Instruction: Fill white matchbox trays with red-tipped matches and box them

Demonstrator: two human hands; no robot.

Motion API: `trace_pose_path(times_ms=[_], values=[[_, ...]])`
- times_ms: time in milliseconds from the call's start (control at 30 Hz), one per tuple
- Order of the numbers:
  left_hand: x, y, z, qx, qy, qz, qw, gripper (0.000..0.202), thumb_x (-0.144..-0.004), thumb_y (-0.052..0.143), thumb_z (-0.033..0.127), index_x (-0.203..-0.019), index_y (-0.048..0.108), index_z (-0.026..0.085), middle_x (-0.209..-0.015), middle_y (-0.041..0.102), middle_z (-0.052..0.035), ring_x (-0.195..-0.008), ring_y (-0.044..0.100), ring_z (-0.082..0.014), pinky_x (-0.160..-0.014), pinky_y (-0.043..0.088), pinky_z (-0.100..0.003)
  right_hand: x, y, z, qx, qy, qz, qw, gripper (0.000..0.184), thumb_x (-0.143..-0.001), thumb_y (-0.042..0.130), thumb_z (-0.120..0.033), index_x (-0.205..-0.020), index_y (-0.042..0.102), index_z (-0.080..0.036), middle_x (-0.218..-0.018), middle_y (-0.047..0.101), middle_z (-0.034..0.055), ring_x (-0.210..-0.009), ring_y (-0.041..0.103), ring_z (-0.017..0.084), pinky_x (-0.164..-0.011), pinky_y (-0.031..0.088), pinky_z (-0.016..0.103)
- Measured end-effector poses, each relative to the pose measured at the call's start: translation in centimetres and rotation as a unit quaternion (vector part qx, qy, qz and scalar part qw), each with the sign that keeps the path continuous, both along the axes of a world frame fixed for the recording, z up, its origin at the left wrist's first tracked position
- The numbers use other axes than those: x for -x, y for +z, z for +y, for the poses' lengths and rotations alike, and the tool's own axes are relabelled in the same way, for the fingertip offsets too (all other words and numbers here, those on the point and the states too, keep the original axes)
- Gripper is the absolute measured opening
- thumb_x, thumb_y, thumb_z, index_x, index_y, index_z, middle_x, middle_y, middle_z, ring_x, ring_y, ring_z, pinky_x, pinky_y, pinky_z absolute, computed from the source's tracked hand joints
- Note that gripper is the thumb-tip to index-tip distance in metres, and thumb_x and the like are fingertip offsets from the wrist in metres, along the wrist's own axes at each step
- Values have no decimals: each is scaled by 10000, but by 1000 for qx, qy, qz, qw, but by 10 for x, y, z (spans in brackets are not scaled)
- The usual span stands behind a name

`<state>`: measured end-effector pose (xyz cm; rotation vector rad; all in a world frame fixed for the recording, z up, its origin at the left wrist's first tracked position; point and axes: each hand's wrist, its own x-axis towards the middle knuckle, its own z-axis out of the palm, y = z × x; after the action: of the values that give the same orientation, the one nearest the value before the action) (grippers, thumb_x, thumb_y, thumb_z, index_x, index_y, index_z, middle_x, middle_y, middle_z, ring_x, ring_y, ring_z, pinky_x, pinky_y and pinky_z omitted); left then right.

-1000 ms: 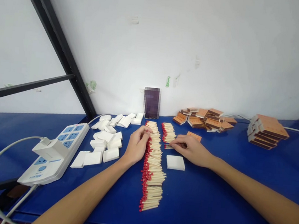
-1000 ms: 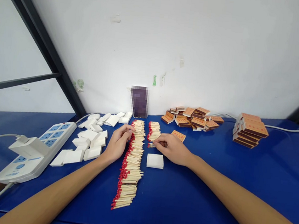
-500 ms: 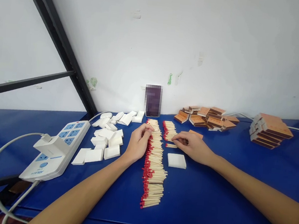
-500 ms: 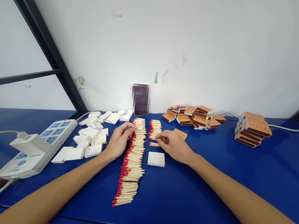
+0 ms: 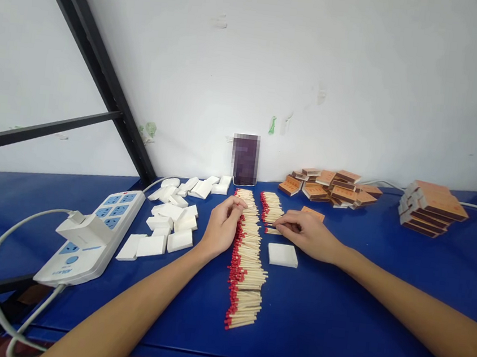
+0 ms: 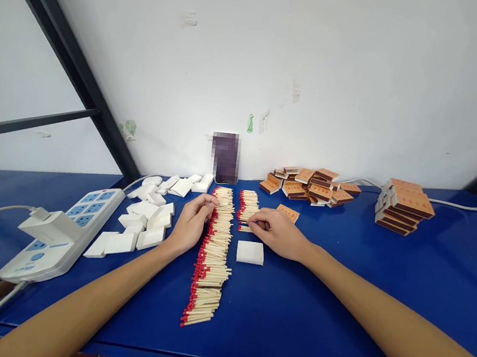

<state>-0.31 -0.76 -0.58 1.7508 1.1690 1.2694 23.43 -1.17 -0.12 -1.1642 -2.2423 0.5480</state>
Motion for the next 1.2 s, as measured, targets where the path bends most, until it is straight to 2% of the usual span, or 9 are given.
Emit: trace_pose_path(times_ms=[400,533,767,1000,1200], values=[[1,1,-1,-4,-1,8,1000,182,-921,464,284,-900,613,182,-685,494,28,-644,435,-130,-613,337,-246,-1,-3,2,-3,-6,-11,1000,307,-944,505,-380,-953,742,-185,-687,618,30,-613,535,163,-578,386,292],[1,2,-1,-3,-2,-3,1000,175,-922,458,284,-899,601,186,-681,476,32,-638,423,-128,-603,332,-248,-1,-4,2,4,-6,-15,1000,298,-947,497,-356,-996,738,-189,-786,666,51,-655,551,167,-602,402,297],[0,2,-2,-6,5,-1,1000,188,-926,455,285,-897,610,182,-688,489,28,-653,441,-130,-620,344,-249,-1,-6,4,-16,-7,-26,1000,293,-955,483,-323,-932,740,-184,-770,592,44,-668,529,164,-616,396,299],[0,0,-1,-8,0,-11,1000,185,-927,457,283,-892,608,181,-695,494,26,-650,437,-128,-614,342,-247,-3,-7,4,-26,1,-33,999,259,-936,492,-256,-958,741,-189,-731,545,23,-643,510,156,-606,377,295],[1,2,-1,-2,1,-2,1000,191,-930,461,300,-888,606,183,-699,496,24,-663,449,-135,-633,349,-256,-3,-7,3,-25,18,-17,999,254,-940,505,-263,-942,751,-199,-749,574,32,-664,530,160,-614,384,290]])
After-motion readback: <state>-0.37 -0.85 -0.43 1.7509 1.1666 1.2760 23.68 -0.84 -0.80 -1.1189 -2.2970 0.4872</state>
